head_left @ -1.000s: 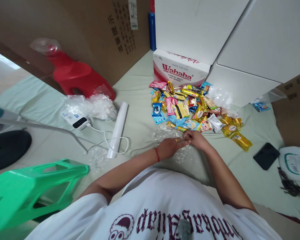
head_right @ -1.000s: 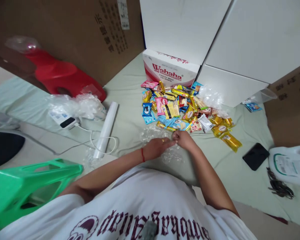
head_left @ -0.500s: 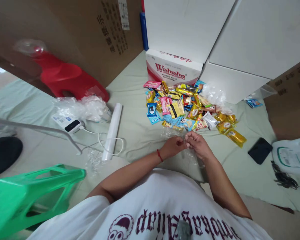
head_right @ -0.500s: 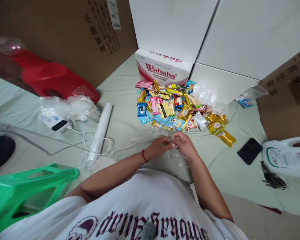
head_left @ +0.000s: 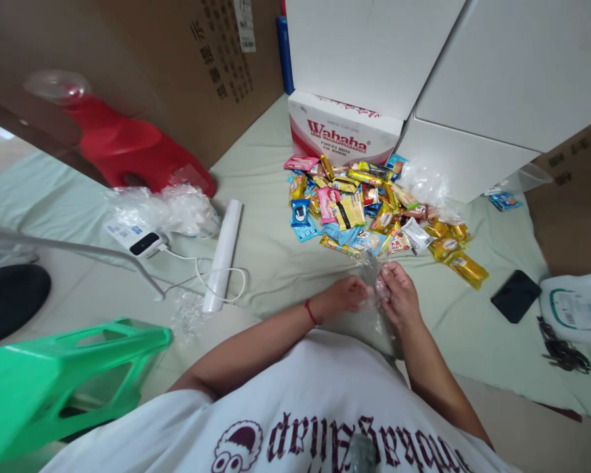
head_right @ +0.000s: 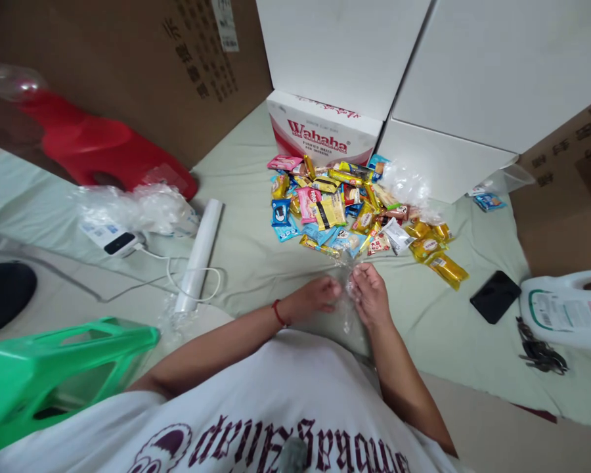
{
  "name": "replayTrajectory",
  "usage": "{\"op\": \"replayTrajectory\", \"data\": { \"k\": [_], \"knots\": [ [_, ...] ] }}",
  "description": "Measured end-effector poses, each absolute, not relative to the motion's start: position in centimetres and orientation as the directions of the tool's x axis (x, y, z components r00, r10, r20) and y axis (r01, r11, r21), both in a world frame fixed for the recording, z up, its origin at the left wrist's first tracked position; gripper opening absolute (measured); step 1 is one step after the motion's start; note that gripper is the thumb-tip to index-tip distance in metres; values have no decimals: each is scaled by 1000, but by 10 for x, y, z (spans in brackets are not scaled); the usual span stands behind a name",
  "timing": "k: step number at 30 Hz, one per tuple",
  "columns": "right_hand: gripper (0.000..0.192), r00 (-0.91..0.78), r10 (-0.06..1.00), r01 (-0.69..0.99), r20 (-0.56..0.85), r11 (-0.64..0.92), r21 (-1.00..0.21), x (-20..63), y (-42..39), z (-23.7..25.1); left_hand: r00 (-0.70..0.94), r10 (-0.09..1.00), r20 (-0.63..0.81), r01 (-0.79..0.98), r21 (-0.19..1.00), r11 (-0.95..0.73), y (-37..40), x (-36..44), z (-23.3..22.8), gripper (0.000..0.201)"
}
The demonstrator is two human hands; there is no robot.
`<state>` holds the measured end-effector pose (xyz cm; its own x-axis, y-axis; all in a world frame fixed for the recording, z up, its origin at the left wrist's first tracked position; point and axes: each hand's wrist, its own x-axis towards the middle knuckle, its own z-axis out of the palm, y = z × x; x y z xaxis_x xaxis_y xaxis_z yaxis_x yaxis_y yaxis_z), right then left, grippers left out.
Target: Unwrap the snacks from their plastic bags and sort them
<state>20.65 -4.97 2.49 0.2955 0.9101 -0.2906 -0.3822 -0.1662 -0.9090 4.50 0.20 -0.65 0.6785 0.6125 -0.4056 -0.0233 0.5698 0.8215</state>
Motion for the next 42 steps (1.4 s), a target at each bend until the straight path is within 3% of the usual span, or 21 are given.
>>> {"op": "replayTrajectory", "data": {
  "k": [5, 13, 16, 20, 22, 24, 28, 31, 33, 37, 40, 42],
  "knots": [
    [45, 331, 913, -219, -237, -169, -961, 206, -48, 24, 657, 641, -397, -74, 812, 579, 9, 44, -18, 53],
    [45, 325, 859, -215, -396, -340, -915, 258, -89, 1, 415, 769, -486, -330, 707, 625, 25, -37, -12, 43],
    [42, 274, 866, 18, -418, -440, -898, 265, -115, -12, 331, 761, -558, -323, 690, 647, 11, -50, -14, 41],
    [43, 180, 941, 491, -287, -339, -802, 277, -135, -12, 211, 840, -500, -45, 853, 519, -6, -60, -14, 33],
    [55, 123, 978, 676, -168, -207, -707, 281, -132, -6, 182, 930, -320, 192, 939, 285, -10, -62, -5, 40],
    [59, 17, 995, 780, -96, -73, -621, 279, -120, -2, 253, 963, -95, 378, 926, -8, -13, -59, 10, 52],
    [26, -108, 991, 797, -77, 40, -602, 260, -89, -1, 526, 825, 206, 474, 735, -486, -20, -32, 42, 51],
    [19, -116, 988, 733, -101, 16, -680, 245, -76, 0, 686, 701, 194, 497, 579, -646, -24, -3, 47, 57],
    [22, -67, 990, 647, -123, -51, -761, 241, -74, 3, 721, 685, 104, 539, 536, -649, -24, 14, 41, 70],
    [27, 46, 983, 485, -175, -175, -857, 242, -76, 10, 625, 781, -2, 665, 525, -531, -17, 29, 28, 75],
    [28, 49, 986, 480, -161, -165, -862, 244, -77, 14, 566, 825, 6, 691, 543, -478, -11, 29, 23, 48],
    [29, 34, 988, 483, -152, -150, -863, 244, -77, 13, 515, 857, -7, 668, 631, -395, -3, 26, 18, 25]
  ]
}}
